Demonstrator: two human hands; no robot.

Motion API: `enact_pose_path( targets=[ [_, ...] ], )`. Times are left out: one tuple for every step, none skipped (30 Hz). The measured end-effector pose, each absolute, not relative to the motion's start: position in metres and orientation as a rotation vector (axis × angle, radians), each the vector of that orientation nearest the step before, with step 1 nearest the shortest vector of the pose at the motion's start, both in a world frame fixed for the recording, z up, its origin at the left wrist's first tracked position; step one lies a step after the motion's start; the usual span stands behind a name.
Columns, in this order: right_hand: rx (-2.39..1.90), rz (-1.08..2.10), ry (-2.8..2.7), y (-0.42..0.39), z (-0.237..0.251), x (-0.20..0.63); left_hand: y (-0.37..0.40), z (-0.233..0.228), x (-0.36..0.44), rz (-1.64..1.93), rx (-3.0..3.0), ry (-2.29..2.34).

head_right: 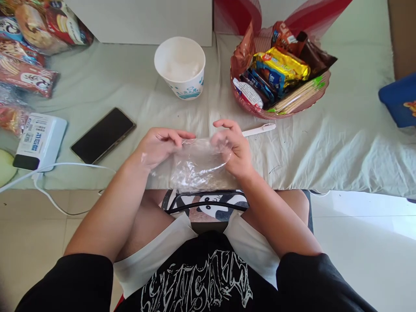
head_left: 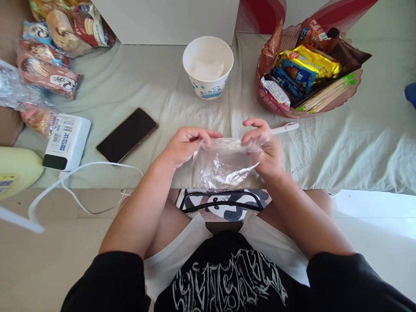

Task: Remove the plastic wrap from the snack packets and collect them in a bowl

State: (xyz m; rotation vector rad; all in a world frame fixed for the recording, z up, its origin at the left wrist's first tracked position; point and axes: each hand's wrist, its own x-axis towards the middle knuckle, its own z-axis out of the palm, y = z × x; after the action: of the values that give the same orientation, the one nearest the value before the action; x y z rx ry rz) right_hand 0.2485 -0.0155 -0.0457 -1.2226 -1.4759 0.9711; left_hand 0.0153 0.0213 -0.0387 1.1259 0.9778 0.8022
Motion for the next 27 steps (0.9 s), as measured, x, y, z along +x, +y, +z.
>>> enact_pose_path(
  targets=[
    [-1.228,1.025,-1.447,-0.016,-0.046,0.249,0.021,-0.036,0.016,0.814,1.093,0.978],
    [-1.230,1.087,-1.420,-0.016,-0.046,0.249,0.021,-0.034,0.017,0.833,1.058,0.973],
    [-1.223,1.148,-1.405,-0.016,-0.047,0.248,0.021,-0.031,0.017,0.854,1.026,0.966],
    [-1.210,1.192,-1.407,-0.015,-0.048,0.248,0.021,-0.028,0.018,0.872,1.002,0.961],
    [-1.199,1.210,-1.424,-0.015,-0.049,0.248,0.021,-0.027,0.018,0.892,0.990,0.962],
    [-1.191,1.196,-1.445,-0.014,-0.050,0.248,0.021,-0.026,0.019,0.909,0.994,0.969],
    [-1.189,1.162,-1.462,-0.013,-0.050,0.248,0.022,-0.026,0.019,0.923,1.014,0.985],
    [-1.198,1.120,-1.468,-0.012,-0.051,0.248,0.022,-0.027,0.018,0.931,1.049,1.009],
    [-1.219,1.078,-1.463,-0.011,-0.051,0.248,0.022,-0.029,0.018,0.929,1.098,1.036],
    [-1.247,1.043,-1.444,-0.011,-0.052,0.248,0.023,-0.032,0.017,0.923,1.151,1.061],
    [-1.272,1.020,-1.421,-0.010,-0.052,0.248,0.023,-0.035,0.016,0.914,1.198,1.083],
    [-1.286,1.006,-1.398,-0.010,-0.053,0.248,0.023,-0.038,0.015,0.901,1.232,1.102],
    [-1.288,0.996,-1.379,-0.010,-0.054,0.248,0.024,-0.041,0.015,0.892,1.253,1.113],
    [-1.279,0.987,-1.364,-0.010,-0.054,0.248,0.024,-0.043,0.014,0.887,1.262,1.117],
    [-1.265,0.982,-1.356,-0.010,-0.055,0.248,0.024,-0.045,0.014,0.886,1.263,1.118],
    [-1.258,0.977,-1.356,-0.010,-0.056,0.248,0.025,-0.045,0.013,0.882,1.258,1.116],
    [-1.263,0.973,-1.364,-0.010,-0.056,0.249,0.026,-0.045,0.013,0.877,1.246,1.118],
    [-1.279,0.967,-1.372,-0.010,-0.057,0.249,0.026,-0.045,0.012,0.879,1.222,1.120],
    [-1.300,0.964,-1.375,-0.009,-0.058,0.249,0.027,-0.044,0.011,0.888,1.184,1.118],
    [-1.321,0.970,-1.366,-0.009,-0.058,0.250,0.028,-0.044,0.011,0.901,1.135,1.108],
    [-1.333,0.992,-1.349,-0.008,-0.058,0.250,0.029,-0.043,0.011,0.918,1.083,1.090],
    [-1.334,1.032,-1.331,-0.008,-0.059,0.251,0.030,-0.042,0.010,0.940,1.035,1.068],
    [-1.320,1.085,-1.318,-0.007,-0.060,0.251,0.030,-0.041,0.011,0.958,1.001,1.047],
    [-1.289,1.148,-1.310,-0.008,-0.060,0.252,0.030,-0.040,0.011,0.969,0.986,1.031],
    [-1.245,1.215,-1.307,-0.008,-0.061,0.251,0.030,-0.040,0.012,0.977,0.987,1.022],
    [-1.201,1.272,-1.307,-0.009,-0.062,0.251,0.030,-0.039,0.013,0.986,0.998,1.013],
    [-1.169,1.313,-1.306,-0.009,-0.064,0.250,0.030,-0.039,0.014,0.998,1.008,1.001]
  ],
)
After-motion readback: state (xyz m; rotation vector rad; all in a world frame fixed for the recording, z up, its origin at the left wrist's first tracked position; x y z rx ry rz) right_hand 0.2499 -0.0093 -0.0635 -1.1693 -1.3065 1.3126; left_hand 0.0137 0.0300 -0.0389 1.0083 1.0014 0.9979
